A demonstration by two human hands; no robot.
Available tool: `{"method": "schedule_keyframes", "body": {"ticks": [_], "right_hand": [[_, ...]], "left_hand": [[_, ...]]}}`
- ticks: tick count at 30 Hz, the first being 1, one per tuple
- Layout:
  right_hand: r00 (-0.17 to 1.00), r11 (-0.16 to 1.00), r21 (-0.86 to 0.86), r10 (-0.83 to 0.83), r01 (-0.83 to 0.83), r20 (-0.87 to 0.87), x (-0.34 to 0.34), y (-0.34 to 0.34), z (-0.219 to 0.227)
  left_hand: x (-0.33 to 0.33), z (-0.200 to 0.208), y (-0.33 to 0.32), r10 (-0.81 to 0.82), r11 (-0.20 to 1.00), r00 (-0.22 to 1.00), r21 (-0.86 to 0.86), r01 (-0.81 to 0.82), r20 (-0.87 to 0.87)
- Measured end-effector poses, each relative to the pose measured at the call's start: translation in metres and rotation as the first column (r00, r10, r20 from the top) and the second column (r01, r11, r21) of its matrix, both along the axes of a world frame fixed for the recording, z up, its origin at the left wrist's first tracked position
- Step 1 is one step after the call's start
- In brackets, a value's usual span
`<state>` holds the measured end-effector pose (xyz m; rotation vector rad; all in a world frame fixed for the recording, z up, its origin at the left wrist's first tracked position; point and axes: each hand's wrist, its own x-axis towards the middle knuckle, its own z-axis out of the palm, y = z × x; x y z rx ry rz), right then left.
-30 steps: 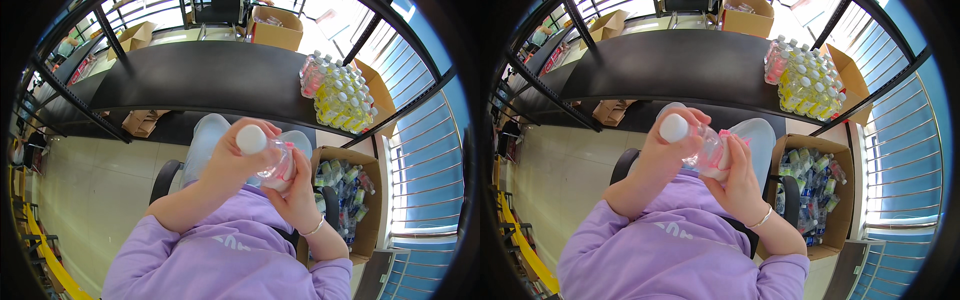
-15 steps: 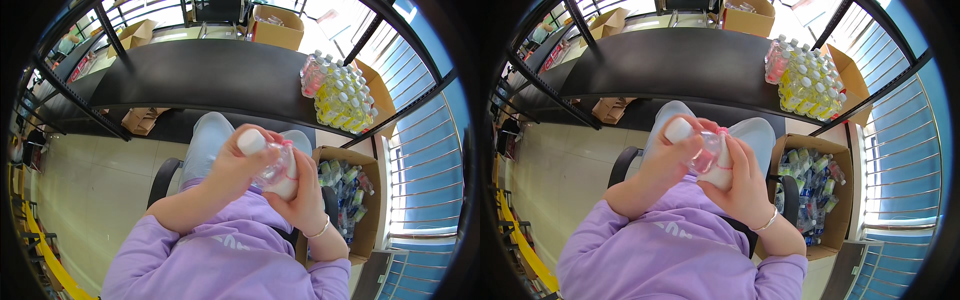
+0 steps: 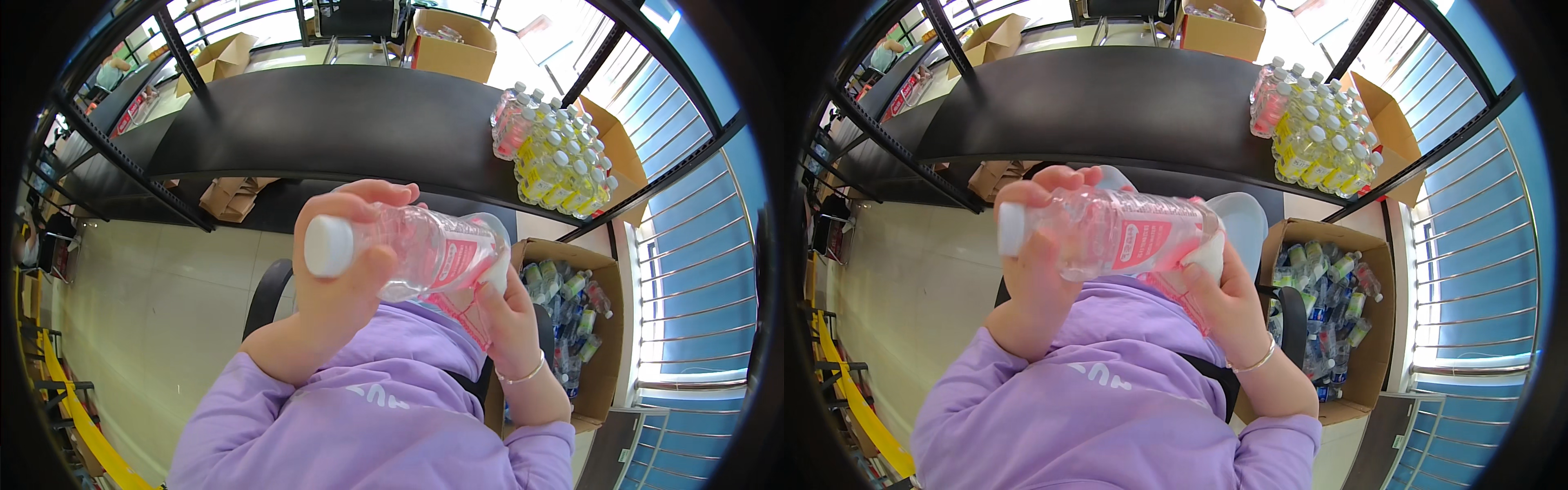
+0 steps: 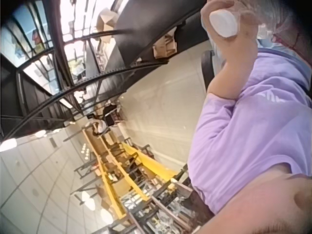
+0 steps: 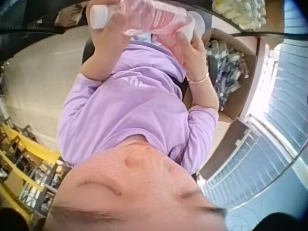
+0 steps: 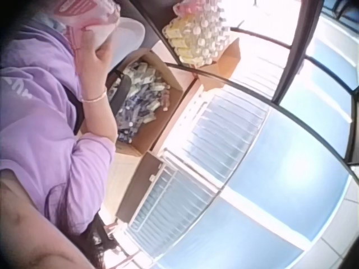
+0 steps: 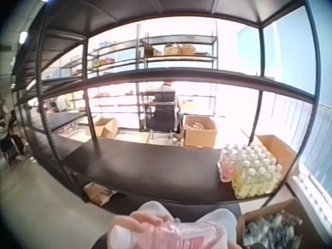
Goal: The person sits at a table and repeatedly wraps small pink fabric pieces around the necks of clear plastic bottles. They pick bottles from a cardboard box, wrap the fabric, and place the bottles on the table in a growing stack.
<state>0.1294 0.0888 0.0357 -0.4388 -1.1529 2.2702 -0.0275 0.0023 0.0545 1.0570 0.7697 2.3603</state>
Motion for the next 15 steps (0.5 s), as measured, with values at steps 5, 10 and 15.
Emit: {"method": "schedule_keyframes", "body": {"ticks": [5,10,15], "right_hand": [[0.99,0.995,0.087,0.03,-0.042,0.135,0.004,-0.001,-0.005],[0.995,1.0,0.019,-0.022,0.02,0.1,0.008,0.003,-0.007],[0.985,0.94,-0.299,0.141,-0.165,-0.1,0.004,0.004,0.012]], "left_hand": [[-0.01,-0.005,0.003,0.14,0.981,0.905,0.183,-0.071,-0.401],[-0.009,0.002,0.0,0.062,0.986,0.846,0.164,0.03,-0.53],[-0.002,0.003,-0.002,-0.216,0.961,0.927,0.103,0.257,-0.306]]}}
